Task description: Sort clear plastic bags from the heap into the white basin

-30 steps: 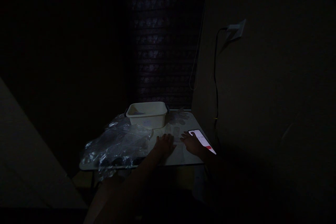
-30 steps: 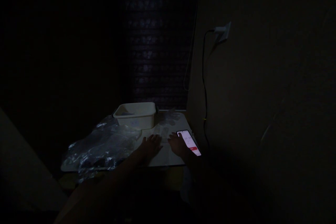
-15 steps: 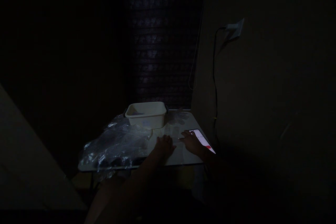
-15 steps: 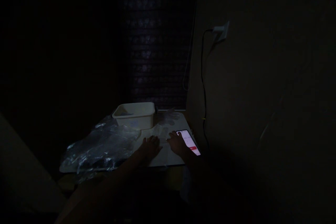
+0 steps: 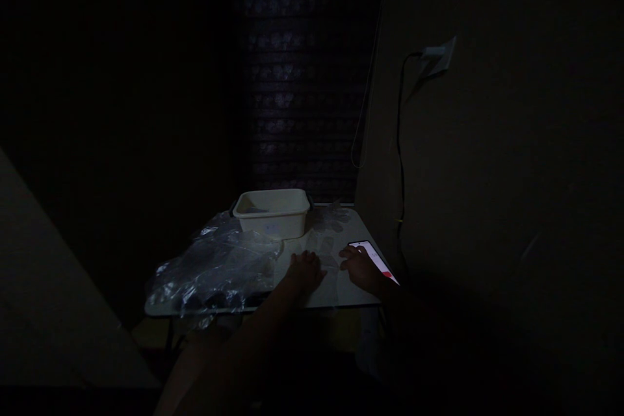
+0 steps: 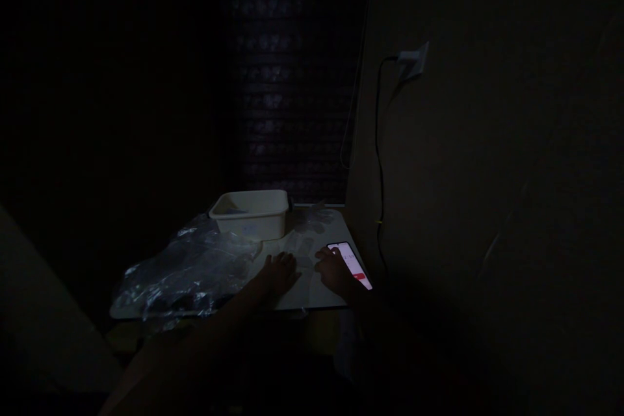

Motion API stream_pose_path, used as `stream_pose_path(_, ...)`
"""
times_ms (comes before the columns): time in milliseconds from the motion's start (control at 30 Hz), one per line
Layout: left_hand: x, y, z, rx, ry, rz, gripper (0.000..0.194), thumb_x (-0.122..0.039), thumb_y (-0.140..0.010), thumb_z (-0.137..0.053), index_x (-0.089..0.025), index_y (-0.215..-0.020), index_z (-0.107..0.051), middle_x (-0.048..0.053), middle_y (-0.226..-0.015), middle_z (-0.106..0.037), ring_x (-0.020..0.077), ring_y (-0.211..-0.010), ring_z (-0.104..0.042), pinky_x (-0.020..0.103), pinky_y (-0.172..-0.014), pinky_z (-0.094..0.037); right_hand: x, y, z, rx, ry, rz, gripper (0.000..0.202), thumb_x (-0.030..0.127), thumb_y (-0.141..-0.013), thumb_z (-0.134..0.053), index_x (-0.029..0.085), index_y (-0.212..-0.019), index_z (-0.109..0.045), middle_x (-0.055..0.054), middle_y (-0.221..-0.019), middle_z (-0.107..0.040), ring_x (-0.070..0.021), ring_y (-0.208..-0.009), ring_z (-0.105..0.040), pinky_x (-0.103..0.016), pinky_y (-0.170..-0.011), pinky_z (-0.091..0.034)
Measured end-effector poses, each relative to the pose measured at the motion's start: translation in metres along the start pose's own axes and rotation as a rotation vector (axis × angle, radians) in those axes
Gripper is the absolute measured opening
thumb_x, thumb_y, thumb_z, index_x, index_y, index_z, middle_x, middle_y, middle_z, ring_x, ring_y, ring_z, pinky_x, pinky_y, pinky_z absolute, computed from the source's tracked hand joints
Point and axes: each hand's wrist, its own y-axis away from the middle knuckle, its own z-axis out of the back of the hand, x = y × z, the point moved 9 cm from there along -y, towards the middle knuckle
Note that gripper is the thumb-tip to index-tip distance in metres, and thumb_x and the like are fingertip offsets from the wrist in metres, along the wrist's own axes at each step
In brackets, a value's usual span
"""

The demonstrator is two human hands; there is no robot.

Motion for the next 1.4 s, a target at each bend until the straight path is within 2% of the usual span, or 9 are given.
stream_pose_path(133, -0.005, -0.002, 0.002, -0.051, 0.004, -0.028, 0.045, -0.040, -0.075, -0.018, -0.014, -0.109, -0.033, 0.011, -0.115, -0.033, 0.0254, -0.102, -0.028, 0.047, -0.077, -0.023, -0.003, -0.003, 0.000, -0.006, 0.022, -0.055, 0.037, 0.006, -0.058, -0.037, 0.022, -0.088, -0.053, -0.004, -0.103, -0.045, -0.0179, -0.097, -0.030, -0.034, -0.076, -0.020)
stream_pose_path(333, -0.015, -0.004, -0.001, -0.021, 0.030, -0.059, 0.045, -0.041, -0.075, -0.017, -0.017, -0.113, -0.028, 0.009, -0.119, -0.028, 0.0250, -0.105, -0.024, 0.046, -0.078, -0.022, -0.003, -0.008, -0.010, 0.026, 0.063, -0.102, 0.044, 0.009, -0.064, -0.034, 0.025, -0.104, -0.042, -0.007, -0.110, -0.038, -0.0230, -0.101, -0.026, -0.040, -0.075, -0.020)
stream_pose_path(533, -0.019, -0.005, -0.004, 0.019, 0.035, -0.053, 0.045, -0.041, -0.076, -0.014, -0.018, -0.110, -0.031, 0.009, -0.118, -0.031, 0.0255, -0.106, -0.023, 0.048, -0.078, -0.020, -0.002, -0.009, -0.007, 0.014, 0.056, -0.088, 0.039, 0.010, -0.064, -0.035, 0.025, -0.098, -0.047, -0.007, -0.109, -0.040, -0.0228, -0.101, -0.026, -0.039, -0.074, -0.021)
stream_pose_path(700, -0.018, -0.005, -0.004, 0.025, 0.045, -0.047, 0.045, -0.040, -0.076, -0.015, -0.018, -0.111, -0.031, 0.009, -0.118, -0.030, 0.0257, -0.105, -0.024, 0.048, -0.078, -0.020, -0.002, -0.005, -0.004, 0.010, 0.005, -0.054, 0.035, 0.007, -0.060, -0.037, 0.024, -0.085, -0.055, -0.004, -0.107, -0.042, -0.0199, -0.100, -0.027, -0.036, -0.075, -0.021)
stream_pose_path(900, -0.020, -0.003, -0.003, 0.026, 0.050, -0.060, 0.045, -0.040, -0.076, -0.015, -0.018, -0.112, -0.028, 0.010, -0.119, -0.029, 0.0258, -0.105, -0.025, 0.048, -0.078, -0.020, -0.006, 0.000, -0.001, -0.013, -0.047, -0.046, 0.030, 0.006, -0.058, -0.038, 0.022, -0.073, -0.058, -0.001, -0.102, -0.047, -0.0166, -0.098, -0.030, -0.032, -0.076, -0.020)
stream_pose_path(1100, -0.012, -0.005, 0.005, 0.004, 0.069, -0.036, 0.045, -0.042, -0.076, -0.016, -0.022, -0.116, -0.020, 0.007, -0.122, -0.023, 0.0244, -0.107, -0.021, 0.046, -0.079, -0.021, -0.003, 0.000, 0.002, 0.013, -0.067, -0.043, 0.036, 0.004, -0.058, -0.035, 0.021, -0.084, -0.054, -0.003, -0.098, -0.049, -0.0156, -0.094, -0.036, -0.032, -0.077, -0.020)
stream_pose_path(1267, 0.004, 0.006, 0.017, 0.081, 0.092, -0.028, 0.050, -0.048, -0.072, -0.020, -0.023, -0.115, -0.023, 0.008, -0.121, -0.026, 0.0250, -0.107, -0.023, 0.046, -0.079, -0.022, 0.012, 0.008, 0.007, 0.008, -0.157, 0.032, 0.049, 0.005, -0.057, -0.033, 0.021, -0.102, -0.043, -0.004, -0.099, -0.050, -0.0139, -0.093, -0.039, -0.034, -0.081, -0.018)
stream_pose_path(1400, 0.008, 0.039, 0.015, 0.244, 0.143, -0.123, 0.077, -0.059, -0.058, -0.037, -0.022, -0.119, -0.009, 0.011, -0.125, -0.015, 0.0300, -0.109, -0.014, 0.048, -0.079, -0.020, 0.025, 0.024, 0.001, 0.043, -0.217, 0.110, 0.056, 0.012, -0.055, -0.038, 0.018, -0.110, -0.035, -0.005, -0.112, -0.040, -0.0161, -0.102, -0.030, -0.033, -0.083, -0.019)
